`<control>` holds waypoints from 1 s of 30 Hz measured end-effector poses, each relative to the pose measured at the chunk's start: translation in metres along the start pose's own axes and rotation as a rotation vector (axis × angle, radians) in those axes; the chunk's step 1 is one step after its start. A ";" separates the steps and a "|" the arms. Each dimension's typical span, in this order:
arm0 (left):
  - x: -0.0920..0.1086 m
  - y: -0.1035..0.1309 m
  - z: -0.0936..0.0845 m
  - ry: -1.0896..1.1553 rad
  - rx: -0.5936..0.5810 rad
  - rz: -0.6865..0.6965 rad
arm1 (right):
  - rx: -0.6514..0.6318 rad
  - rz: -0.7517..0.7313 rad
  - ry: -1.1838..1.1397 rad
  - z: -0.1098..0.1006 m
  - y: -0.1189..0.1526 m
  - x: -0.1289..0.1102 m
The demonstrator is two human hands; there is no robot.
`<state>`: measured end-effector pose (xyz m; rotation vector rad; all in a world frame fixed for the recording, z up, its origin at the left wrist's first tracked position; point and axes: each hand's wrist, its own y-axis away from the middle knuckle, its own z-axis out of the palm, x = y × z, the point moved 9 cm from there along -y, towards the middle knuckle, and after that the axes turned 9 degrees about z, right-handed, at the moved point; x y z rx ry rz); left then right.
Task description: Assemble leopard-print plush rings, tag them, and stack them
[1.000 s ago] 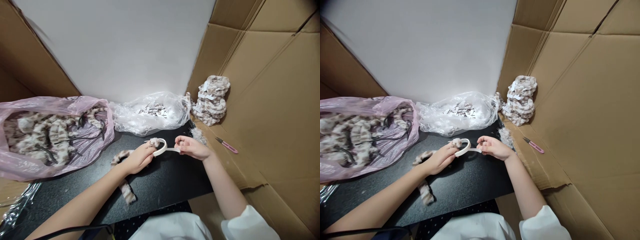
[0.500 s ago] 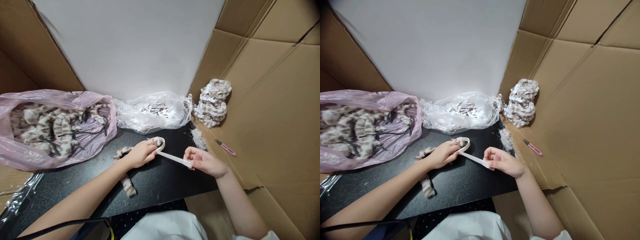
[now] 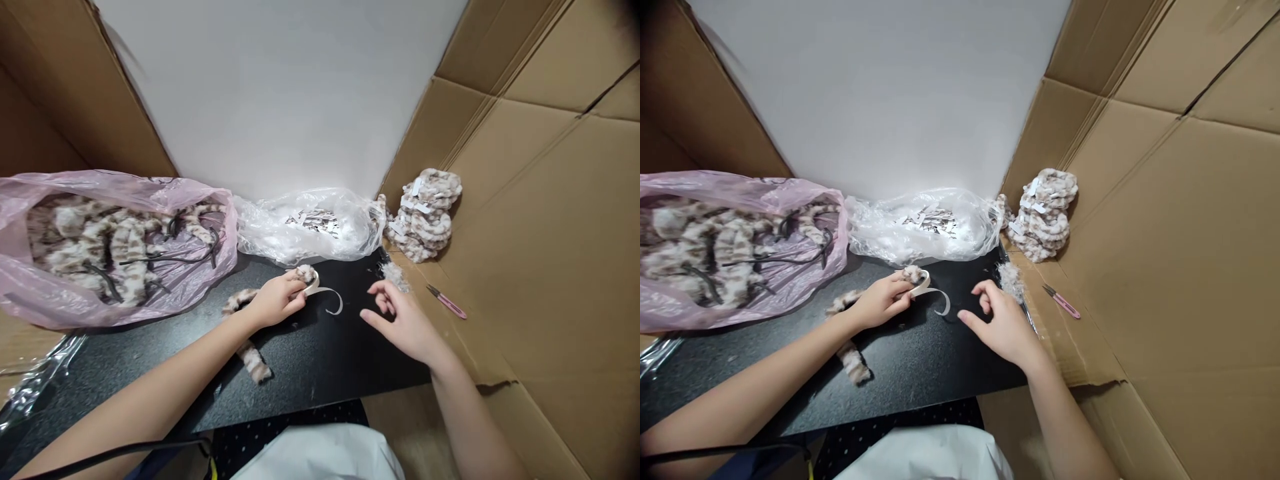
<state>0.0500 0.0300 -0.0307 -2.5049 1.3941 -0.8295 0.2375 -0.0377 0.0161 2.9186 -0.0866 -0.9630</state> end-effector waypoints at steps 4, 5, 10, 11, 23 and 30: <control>0.003 0.001 0.003 0.018 0.005 0.035 | 0.068 -0.204 0.291 0.023 -0.022 -0.060; 0.003 0.001 0.004 0.020 0.006 0.041 | 0.052 -0.241 0.385 0.034 -0.029 -0.072; -0.001 0.003 0.005 0.022 0.011 0.038 | -0.044 -0.339 0.660 0.072 -0.048 -0.100; -0.002 0.002 0.004 0.027 0.015 0.030 | -0.033 -0.354 0.673 0.073 -0.048 -0.103; -0.001 -0.002 -0.008 0.182 0.074 -0.012 | 0.071 -0.464 0.673 0.071 -0.049 -0.102; -0.015 -0.005 -0.024 0.319 0.189 -0.131 | 0.103 -0.616 0.688 0.065 -0.028 -0.115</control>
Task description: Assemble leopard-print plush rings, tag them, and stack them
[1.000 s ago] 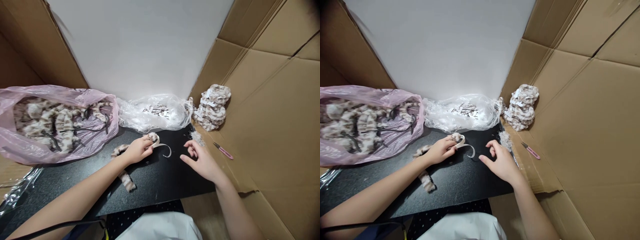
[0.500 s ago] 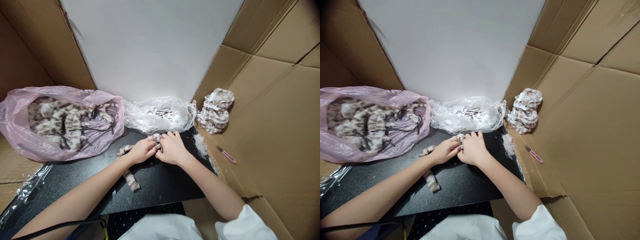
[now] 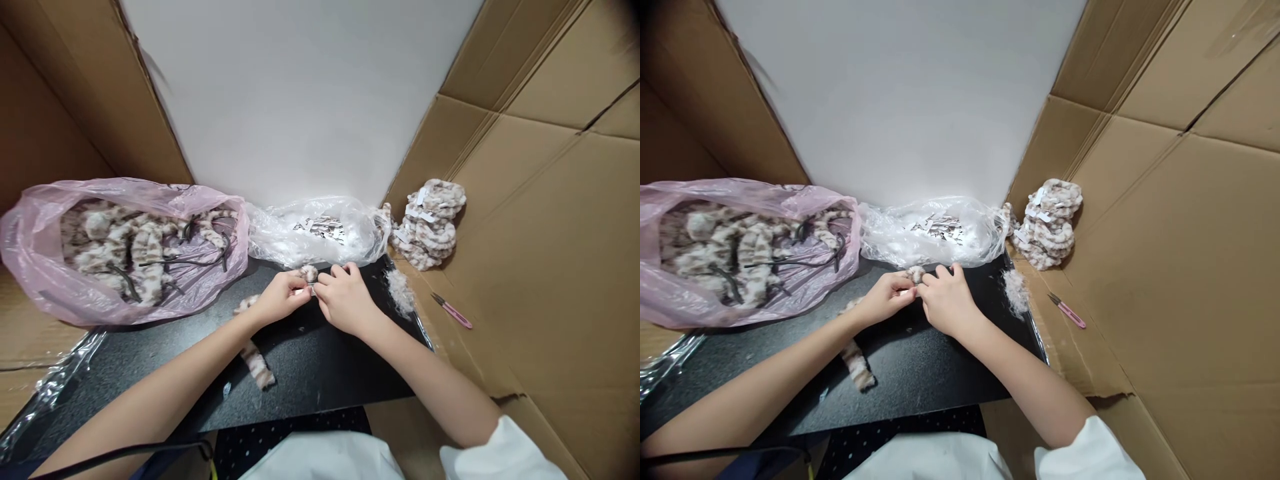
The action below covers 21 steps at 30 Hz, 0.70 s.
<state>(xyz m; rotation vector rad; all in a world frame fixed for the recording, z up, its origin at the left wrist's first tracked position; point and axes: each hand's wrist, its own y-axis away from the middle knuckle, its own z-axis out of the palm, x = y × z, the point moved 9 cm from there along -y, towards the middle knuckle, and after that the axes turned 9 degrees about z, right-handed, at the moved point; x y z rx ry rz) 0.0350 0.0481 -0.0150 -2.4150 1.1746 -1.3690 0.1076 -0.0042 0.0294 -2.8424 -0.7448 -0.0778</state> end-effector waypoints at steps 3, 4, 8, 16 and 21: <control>-0.007 0.001 -0.017 0.010 0.044 -0.085 | -0.015 -0.040 -0.008 -0.007 0.016 -0.006; -0.007 0.003 -0.021 0.003 0.049 -0.099 | -0.028 -0.046 -0.034 -0.008 0.022 -0.007; 0.009 0.010 -0.003 -0.042 -0.162 -0.006 | 0.005 0.109 -0.319 -0.015 0.035 0.018; 0.006 0.024 0.022 -0.515 -0.339 0.179 | 0.348 0.318 -1.387 -0.013 0.037 0.115; 0.004 0.026 0.016 -0.422 -0.372 0.097 | 0.613 0.323 -1.552 -0.020 0.045 0.144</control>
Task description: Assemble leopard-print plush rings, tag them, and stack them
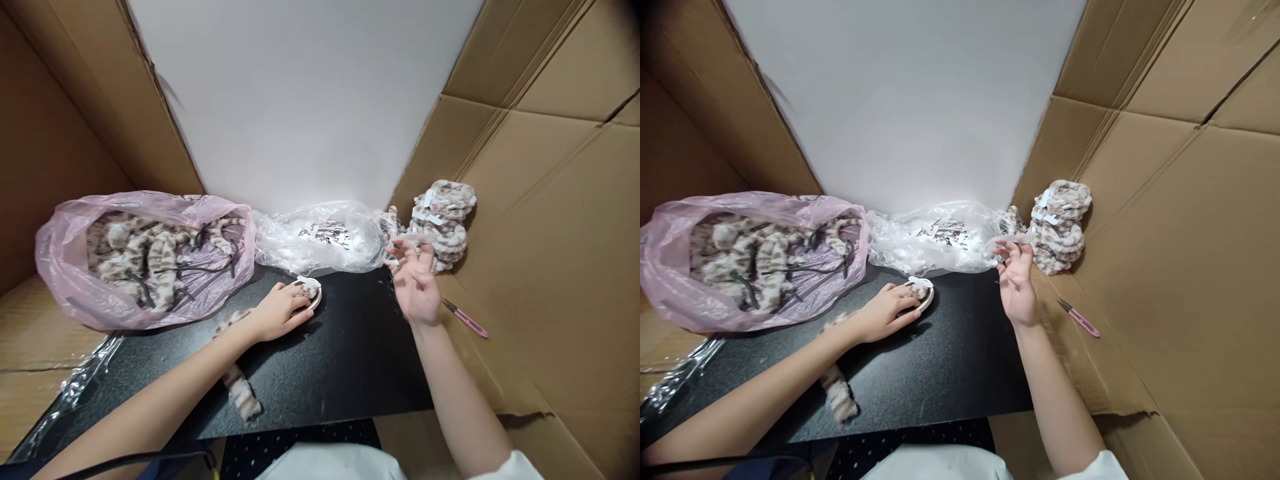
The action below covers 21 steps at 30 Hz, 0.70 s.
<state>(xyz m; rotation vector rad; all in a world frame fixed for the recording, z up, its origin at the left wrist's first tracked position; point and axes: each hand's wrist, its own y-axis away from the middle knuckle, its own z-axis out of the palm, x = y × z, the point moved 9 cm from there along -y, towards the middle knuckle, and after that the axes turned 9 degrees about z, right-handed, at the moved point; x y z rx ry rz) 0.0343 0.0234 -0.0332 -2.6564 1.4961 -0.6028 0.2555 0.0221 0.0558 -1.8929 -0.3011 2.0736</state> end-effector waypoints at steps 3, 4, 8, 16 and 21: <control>-0.003 -0.001 -0.010 0.142 0.030 -0.041 | -0.003 -0.023 0.080 0.003 0.001 0.003; -0.005 -0.002 -0.015 0.179 0.062 -0.051 | -0.029 -0.012 0.112 0.008 0.002 0.008; -0.007 -0.010 -0.017 0.168 0.072 -0.046 | -0.158 0.027 0.227 0.038 0.014 0.037; 0.034 -0.023 -0.017 0.417 0.044 0.071 | -0.229 -0.015 0.267 0.064 0.037 0.055; 0.045 -0.031 -0.004 1.048 0.027 -0.006 | -0.220 0.024 0.120 0.061 0.043 0.058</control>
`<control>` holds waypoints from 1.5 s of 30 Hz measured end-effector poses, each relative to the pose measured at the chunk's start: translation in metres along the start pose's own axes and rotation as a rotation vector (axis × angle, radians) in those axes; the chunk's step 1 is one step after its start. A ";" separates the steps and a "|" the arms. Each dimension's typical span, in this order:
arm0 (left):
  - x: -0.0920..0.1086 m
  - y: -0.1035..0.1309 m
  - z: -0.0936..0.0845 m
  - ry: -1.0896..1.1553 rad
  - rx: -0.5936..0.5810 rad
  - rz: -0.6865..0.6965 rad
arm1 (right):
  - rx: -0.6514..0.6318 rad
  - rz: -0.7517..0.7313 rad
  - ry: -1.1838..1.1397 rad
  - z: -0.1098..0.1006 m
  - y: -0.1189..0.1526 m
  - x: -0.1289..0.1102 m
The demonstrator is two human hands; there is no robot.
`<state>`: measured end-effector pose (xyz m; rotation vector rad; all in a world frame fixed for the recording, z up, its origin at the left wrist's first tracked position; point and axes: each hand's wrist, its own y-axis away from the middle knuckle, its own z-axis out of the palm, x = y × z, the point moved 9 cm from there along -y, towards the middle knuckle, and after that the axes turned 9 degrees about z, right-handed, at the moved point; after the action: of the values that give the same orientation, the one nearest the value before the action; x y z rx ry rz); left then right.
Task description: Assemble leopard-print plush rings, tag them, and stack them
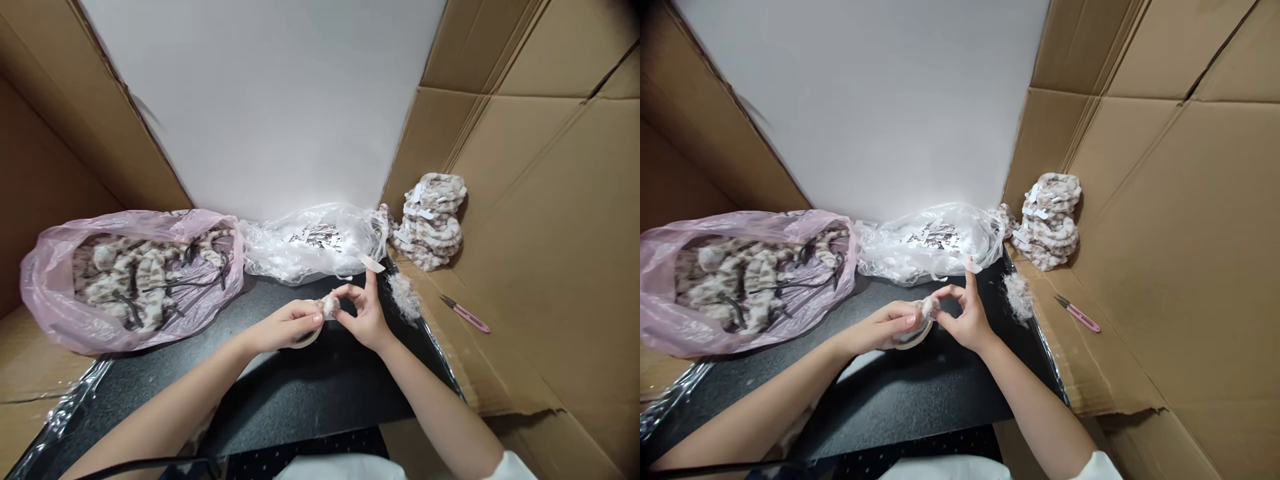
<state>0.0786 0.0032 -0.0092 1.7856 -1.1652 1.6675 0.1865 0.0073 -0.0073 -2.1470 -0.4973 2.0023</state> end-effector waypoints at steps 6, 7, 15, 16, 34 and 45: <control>-0.046 0.002 0.004 0.382 0.249 -0.113 | 0.046 0.050 0.082 0.000 0.001 0.013; -0.052 0.003 0.006 0.406 0.279 -0.117 | 0.043 0.043 0.119 0.001 0.001 0.014; -0.051 0.008 -0.014 -0.179 0.352 -0.002 | 0.103 -0.065 0.220 0.002 0.002 0.012; -0.048 0.007 -0.019 -0.289 0.364 0.020 | 0.126 -0.078 0.235 0.000 0.001 0.012; -0.059 0.007 0.014 0.695 0.432 -0.136 | 0.042 0.135 -0.149 -0.001 -0.001 0.025; -0.058 0.008 0.019 0.760 0.339 -0.208 | 0.010 0.162 -0.125 0.002 0.000 0.028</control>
<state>0.0878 -0.0002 -0.0704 1.1701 -0.3682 2.2018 0.1854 0.0164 -0.0337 -2.1275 -0.3391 2.2303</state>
